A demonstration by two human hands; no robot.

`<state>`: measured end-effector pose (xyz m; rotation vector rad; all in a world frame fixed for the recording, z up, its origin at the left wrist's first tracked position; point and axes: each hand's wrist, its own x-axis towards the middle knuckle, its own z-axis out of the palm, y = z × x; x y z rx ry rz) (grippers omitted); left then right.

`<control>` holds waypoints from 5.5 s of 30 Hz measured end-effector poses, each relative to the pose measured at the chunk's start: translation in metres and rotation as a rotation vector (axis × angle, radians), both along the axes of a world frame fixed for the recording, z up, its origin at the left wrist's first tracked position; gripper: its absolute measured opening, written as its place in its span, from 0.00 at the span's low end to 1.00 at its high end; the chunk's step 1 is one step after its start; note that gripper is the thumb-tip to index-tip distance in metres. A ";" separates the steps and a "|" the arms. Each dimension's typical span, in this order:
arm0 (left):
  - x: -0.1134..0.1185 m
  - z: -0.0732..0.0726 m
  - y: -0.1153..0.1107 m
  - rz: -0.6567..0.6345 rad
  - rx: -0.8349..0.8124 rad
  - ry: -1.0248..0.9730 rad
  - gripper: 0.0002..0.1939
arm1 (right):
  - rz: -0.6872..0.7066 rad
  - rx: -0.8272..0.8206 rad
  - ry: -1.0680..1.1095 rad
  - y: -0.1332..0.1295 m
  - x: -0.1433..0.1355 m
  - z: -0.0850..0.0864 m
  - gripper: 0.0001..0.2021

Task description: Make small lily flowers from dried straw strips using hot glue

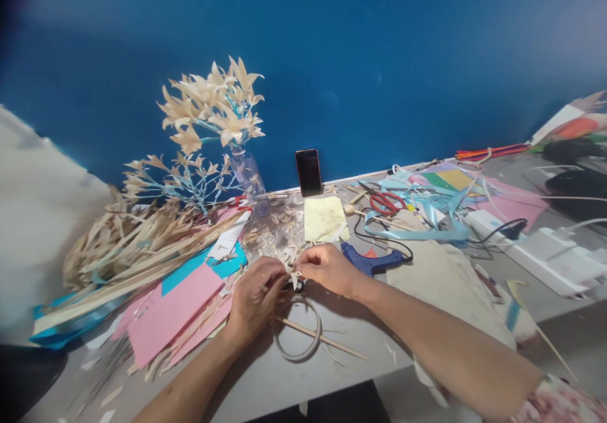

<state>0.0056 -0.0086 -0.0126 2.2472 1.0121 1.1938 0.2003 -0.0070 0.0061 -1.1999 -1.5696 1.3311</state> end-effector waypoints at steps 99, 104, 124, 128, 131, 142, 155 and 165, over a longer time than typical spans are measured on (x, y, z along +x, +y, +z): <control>-0.013 0.007 0.034 -0.033 -0.894 -1.078 0.17 | 0.099 -0.152 0.071 0.032 0.038 0.023 0.18; -0.012 0.016 0.025 -0.104 -0.987 -1.097 0.17 | 0.204 -0.260 0.223 0.036 0.028 0.029 0.19; -0.017 0.019 0.030 0.013 -1.008 -1.089 0.14 | 0.023 -0.165 0.434 0.035 0.020 0.040 0.14; -0.011 0.021 0.022 -0.064 -1.051 -1.121 0.11 | 0.040 -0.018 0.273 0.022 -0.010 0.039 0.12; -0.010 0.021 0.017 -0.144 -1.092 -1.188 0.11 | 0.064 0.104 0.077 0.014 -0.023 0.039 0.09; -0.007 0.021 0.011 -0.183 -1.191 -1.278 0.06 | 0.053 0.150 -0.027 -0.003 -0.035 0.021 0.06; -0.006 0.024 0.010 -0.126 -1.212 -1.300 0.05 | 0.016 0.107 -0.007 -0.005 -0.035 0.022 0.04; 0.002 0.021 0.004 -0.092 -1.105 -1.299 0.10 | -0.112 0.136 -0.089 -0.012 -0.046 0.022 0.05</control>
